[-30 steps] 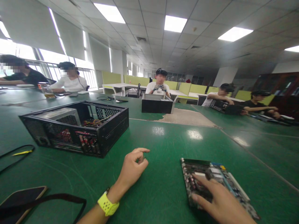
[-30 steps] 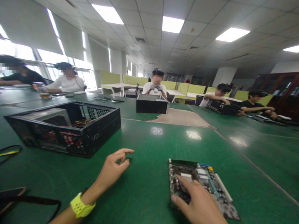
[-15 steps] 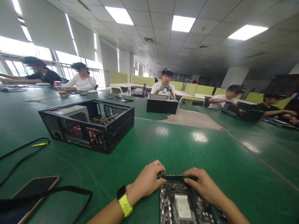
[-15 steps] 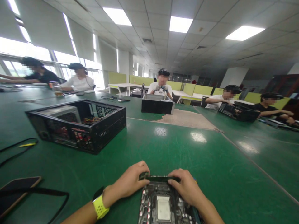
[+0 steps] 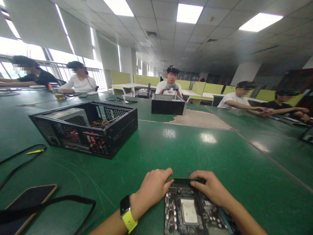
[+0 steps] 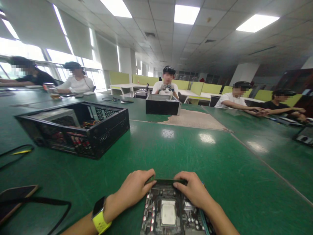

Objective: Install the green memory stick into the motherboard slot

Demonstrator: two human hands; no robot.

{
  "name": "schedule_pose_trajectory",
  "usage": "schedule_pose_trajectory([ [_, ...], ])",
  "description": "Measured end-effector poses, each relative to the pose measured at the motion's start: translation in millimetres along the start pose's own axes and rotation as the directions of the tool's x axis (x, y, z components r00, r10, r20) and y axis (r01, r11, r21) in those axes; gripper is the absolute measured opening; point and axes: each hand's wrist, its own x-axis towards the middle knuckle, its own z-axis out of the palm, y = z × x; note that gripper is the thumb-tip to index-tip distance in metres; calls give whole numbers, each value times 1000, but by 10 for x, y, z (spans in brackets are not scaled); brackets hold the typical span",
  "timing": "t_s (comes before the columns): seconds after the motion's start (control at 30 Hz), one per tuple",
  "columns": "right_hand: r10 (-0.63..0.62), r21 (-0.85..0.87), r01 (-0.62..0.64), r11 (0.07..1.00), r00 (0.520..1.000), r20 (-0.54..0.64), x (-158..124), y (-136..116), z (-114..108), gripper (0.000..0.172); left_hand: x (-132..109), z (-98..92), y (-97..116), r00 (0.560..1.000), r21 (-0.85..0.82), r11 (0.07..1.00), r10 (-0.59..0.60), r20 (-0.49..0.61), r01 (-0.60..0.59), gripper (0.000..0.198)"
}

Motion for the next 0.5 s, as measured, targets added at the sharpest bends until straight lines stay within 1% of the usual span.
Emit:
schedule_pose_trajectory([
  [0.17,-13,-27,13,1000,1000,5,2,-12,-12,13,0,-19,11,1000,-19,1000,19,-9,-19,10],
  [0.5,-18,-42,19,999,1000,19,4,-20,-30,12,13,46,-53,999,-98,995,22,-38,-26,7],
])
